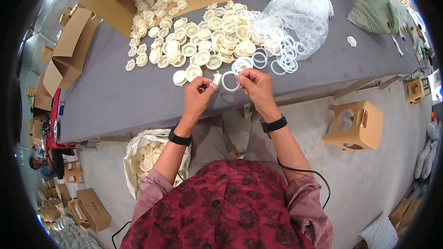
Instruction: The person is assembling plastic lids by attaching white plastic rings to the circular lids.
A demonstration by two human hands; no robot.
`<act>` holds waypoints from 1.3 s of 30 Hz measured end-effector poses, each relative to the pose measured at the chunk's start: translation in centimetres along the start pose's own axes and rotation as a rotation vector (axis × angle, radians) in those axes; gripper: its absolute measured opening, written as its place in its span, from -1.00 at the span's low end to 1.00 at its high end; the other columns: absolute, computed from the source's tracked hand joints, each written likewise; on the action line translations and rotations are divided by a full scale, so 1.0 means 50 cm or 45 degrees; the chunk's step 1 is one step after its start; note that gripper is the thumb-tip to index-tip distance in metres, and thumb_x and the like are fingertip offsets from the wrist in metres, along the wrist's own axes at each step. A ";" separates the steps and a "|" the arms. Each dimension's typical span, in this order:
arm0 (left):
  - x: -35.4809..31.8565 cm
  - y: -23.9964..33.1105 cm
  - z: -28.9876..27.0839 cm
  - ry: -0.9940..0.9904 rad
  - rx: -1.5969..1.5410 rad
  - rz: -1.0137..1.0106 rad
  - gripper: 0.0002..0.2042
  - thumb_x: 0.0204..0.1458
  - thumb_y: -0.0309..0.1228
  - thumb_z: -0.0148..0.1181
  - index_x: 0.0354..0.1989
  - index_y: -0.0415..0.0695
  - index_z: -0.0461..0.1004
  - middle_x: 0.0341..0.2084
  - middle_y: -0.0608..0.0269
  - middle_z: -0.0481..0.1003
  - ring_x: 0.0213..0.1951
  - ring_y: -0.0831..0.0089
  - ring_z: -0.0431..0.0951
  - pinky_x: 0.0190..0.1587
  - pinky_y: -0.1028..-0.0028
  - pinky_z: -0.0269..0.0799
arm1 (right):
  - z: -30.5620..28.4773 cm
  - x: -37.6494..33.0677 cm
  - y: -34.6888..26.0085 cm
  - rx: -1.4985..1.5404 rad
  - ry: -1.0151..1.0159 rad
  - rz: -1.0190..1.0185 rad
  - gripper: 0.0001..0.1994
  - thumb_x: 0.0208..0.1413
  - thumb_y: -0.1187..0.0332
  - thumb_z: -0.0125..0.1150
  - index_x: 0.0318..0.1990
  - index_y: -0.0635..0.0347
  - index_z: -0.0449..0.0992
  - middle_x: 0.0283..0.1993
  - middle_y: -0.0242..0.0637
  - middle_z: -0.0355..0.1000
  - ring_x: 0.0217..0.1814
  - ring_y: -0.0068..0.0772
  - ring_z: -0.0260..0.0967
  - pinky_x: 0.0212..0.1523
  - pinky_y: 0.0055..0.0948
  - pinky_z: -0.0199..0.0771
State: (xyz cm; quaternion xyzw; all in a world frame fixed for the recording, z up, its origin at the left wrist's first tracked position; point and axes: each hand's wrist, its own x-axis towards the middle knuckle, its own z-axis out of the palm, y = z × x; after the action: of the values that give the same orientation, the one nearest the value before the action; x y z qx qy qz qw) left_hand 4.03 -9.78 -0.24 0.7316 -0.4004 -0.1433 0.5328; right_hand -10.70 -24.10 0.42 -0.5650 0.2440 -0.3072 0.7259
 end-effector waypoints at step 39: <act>-0.169 -0.007 -0.014 -0.194 -1.104 -0.426 -0.78 0.21 -0.39 0.15 -0.05 -0.24 0.46 -0.18 0.31 0.54 -0.17 0.60 0.50 -0.03 0.51 0.41 | 0.067 -0.129 0.006 -0.350 -0.155 -0.123 -0.92 0.07 0.52 0.26 -0.28 0.31 0.54 -0.44 -0.41 0.47 -0.45 -0.61 0.37 -0.44 -0.53 0.39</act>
State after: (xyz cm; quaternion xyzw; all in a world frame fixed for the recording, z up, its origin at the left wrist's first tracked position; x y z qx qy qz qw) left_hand -0.76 -3.04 -2.12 0.4833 -0.2183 -0.4344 0.7280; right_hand -12.76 -17.17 1.00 -0.6879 0.2117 -0.2706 0.6394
